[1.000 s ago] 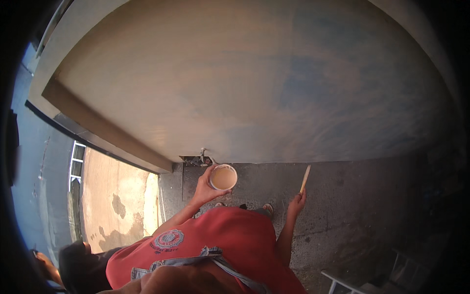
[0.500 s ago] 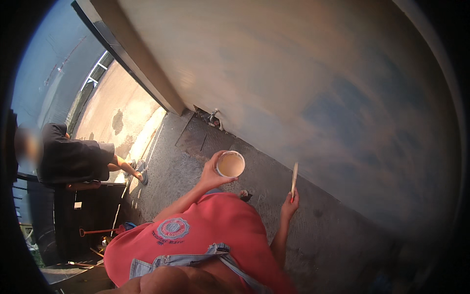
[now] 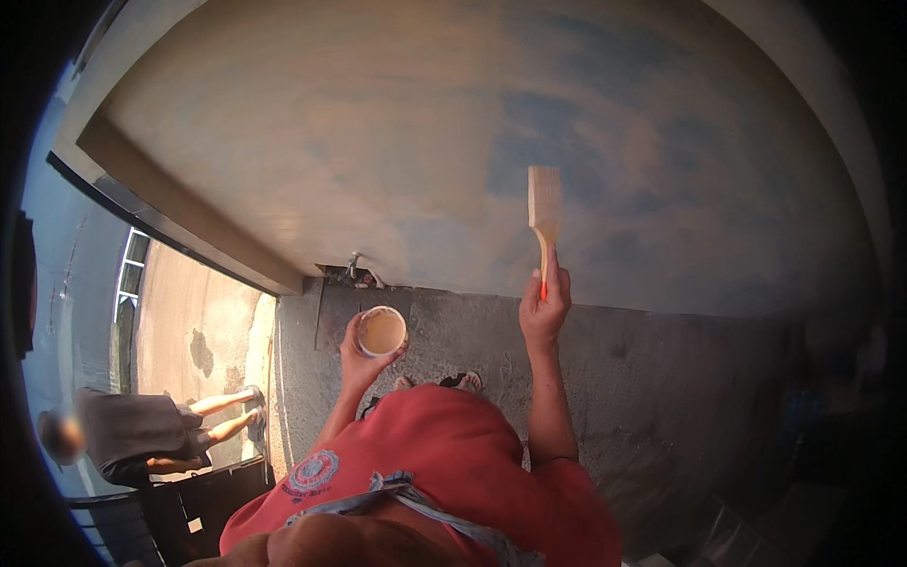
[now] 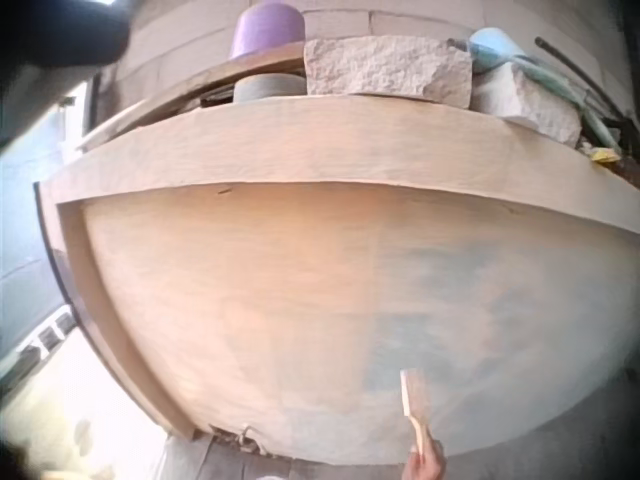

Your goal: The person paints a ceiling using a paintbrush and a small container of paint. They repeatedly dip the brush into the container and apply paint to the ceiling surface in broad strokes.

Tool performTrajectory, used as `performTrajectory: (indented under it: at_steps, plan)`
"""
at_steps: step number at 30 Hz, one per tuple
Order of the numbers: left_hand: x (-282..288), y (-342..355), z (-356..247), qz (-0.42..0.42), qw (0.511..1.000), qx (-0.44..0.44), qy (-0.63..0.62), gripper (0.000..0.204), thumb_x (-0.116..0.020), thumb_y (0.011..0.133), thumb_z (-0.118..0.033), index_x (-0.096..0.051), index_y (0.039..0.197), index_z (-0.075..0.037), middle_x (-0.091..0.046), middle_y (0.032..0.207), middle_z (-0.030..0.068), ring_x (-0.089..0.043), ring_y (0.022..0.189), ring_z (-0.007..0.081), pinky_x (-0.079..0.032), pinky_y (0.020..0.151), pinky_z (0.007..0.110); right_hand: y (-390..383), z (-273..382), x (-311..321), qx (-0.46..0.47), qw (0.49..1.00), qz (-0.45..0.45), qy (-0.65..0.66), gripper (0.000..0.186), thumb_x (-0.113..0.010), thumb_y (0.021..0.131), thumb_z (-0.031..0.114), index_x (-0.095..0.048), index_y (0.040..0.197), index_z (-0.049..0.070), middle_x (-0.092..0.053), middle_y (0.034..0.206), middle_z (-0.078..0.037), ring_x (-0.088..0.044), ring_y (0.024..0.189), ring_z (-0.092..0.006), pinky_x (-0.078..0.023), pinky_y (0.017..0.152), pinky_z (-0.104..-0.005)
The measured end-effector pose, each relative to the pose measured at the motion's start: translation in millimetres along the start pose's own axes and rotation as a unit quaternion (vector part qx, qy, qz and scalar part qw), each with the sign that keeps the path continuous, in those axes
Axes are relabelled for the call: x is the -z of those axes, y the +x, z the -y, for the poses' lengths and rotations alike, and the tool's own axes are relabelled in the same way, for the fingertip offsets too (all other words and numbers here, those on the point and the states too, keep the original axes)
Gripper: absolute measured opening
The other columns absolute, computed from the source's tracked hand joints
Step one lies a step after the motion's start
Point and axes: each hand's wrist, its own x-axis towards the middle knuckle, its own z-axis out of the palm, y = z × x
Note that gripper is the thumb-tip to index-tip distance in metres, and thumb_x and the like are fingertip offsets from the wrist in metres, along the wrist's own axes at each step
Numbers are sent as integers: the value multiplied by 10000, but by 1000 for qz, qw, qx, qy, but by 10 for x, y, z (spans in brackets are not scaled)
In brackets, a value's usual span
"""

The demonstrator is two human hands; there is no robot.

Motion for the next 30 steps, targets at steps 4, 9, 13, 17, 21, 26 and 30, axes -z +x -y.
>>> performTrajectory:
  at_steps: [4,9,13,17,21,26,30]
  plan:
    - [140,24,63,17,999,-29,6,940,-983,619,-217,-490,1381,29,-666,1284,172,-644,1204,249,-516,1023,387,1148,572,15,101,990,-76,-55,562,-615,951,-26,-518,1496,73,-554,898,-92,-571,767,-186,-501,649,-353]
    - [331,-39,111,36,998,-52,-12,929,-980,617,-200,-495,1377,21,-670,1276,165,-642,1202,247,-512,1027,385,1988,1025,-136,187,968,-145,-79,553,-645,932,24,-558,1467,132,-559,905,-86,-588,720,-217,-530,651,-354]
    - [459,-136,233,26,998,-47,-21,905,-972,629,-179,-500,1377,11,-673,1266,162,-642,1196,243,-507,1030,381,2281,1256,-241,219,957,-156,-108,513,-648,939,91,-571,1445,131,-580,918,-116,-620,719,-263,-556,674,-385]
    - [657,-292,197,20,999,-38,-17,883,-966,641,-166,-505,1373,11,-672,1264,165,-643,1189,245,-505,1023,378,2353,1508,-277,207,963,-148,-85,617,-574,950,43,-442,1546,138,-574,938,-250,-613,800,-438,-509,695,-505]
    - [770,-365,316,10,999,-41,-33,872,-964,647,-170,-510,1367,19,-669,1266,169,-641,1192,254,-505,1020,380,2329,1441,-373,185,964,-155,-108,587,-556,954,47,-466,1528,128,-572,926,-248,-609,795,-437,-506,693,-505]
    - [854,-392,431,-10,999,-43,-23,902,-970,644,-193,-500,1383,23,-661,1277,173,-636,1201,261,-503,1025,384,2054,1231,-528,151,969,-136,-144,546,-587,947,63,-515,1486,116,-575,911,-211,-619,776,-390,-522,685,-476]
    - [884,-375,418,-12,999,-47,-21,930,-974,639,-201,-488,1398,27,-655,1288,175,-633,1208,264,-501,1031,385,1581,834,-626,130,972,-104,-167,533,-633,942,85,-545,1466,127,-575,890,-138,-634,744,-293,-556,675,-421]
